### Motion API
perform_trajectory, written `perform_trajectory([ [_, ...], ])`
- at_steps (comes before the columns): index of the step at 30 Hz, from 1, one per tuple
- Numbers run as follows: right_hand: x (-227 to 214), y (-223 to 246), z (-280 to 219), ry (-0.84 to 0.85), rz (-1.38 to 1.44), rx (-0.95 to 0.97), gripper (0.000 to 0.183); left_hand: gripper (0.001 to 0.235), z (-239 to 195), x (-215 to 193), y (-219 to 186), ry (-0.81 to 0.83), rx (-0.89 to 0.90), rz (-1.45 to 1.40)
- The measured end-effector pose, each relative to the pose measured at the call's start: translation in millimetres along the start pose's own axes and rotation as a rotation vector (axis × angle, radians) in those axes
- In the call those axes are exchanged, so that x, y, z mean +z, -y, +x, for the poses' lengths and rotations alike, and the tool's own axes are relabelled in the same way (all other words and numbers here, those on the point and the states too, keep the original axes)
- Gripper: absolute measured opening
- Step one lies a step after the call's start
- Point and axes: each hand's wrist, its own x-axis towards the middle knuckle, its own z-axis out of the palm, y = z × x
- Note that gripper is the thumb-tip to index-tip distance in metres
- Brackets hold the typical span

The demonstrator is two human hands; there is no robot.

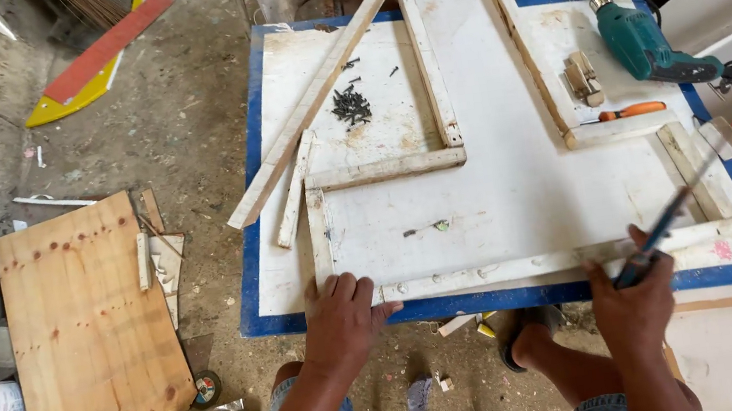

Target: The person is using a hand saw to cut a thin strip of wood on a workbench.

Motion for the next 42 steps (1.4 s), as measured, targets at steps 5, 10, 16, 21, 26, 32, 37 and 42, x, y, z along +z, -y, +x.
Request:
perform_trajectory([
  [5,27,-25,11,0.12,-0.119,-0.082,0.071,0.048,-12,-8,6,0.003,-0.019,0.019],
  [10,43,-8,36,0.336,-0.167,-0.142,0.087,0.054,-3,3,24,-0.025,-0.045,0.085],
  [16,69,-33,71,0.221,-0.202,-0.309,0.089,0.054,9,35,36,0.034,-0.082,0.088],
  [21,57,-3,73,0.233,-0.213,-0.165,0.083,0.056,17,24,14,0.033,-0.124,0.044],
  [26,49,11,75,0.28,-0.219,-0.134,0.08,0.051,18,17,5,-0.061,-0.117,0.05],
  [32,56,-9,87,0.342,-0.24,-0.265,0.076,0.046,20,21,2,-0.1,-0.126,0.054],
  [37,53,-15,99,0.33,-0.318,-0.273,0.079,0.045,28,14,4,-0.112,-0.089,0.007],
  [42,43,-15,88,0.257,-0.564,-0.651,0.053,0.043,24,17,3,-0.096,-0.129,0.105],
])
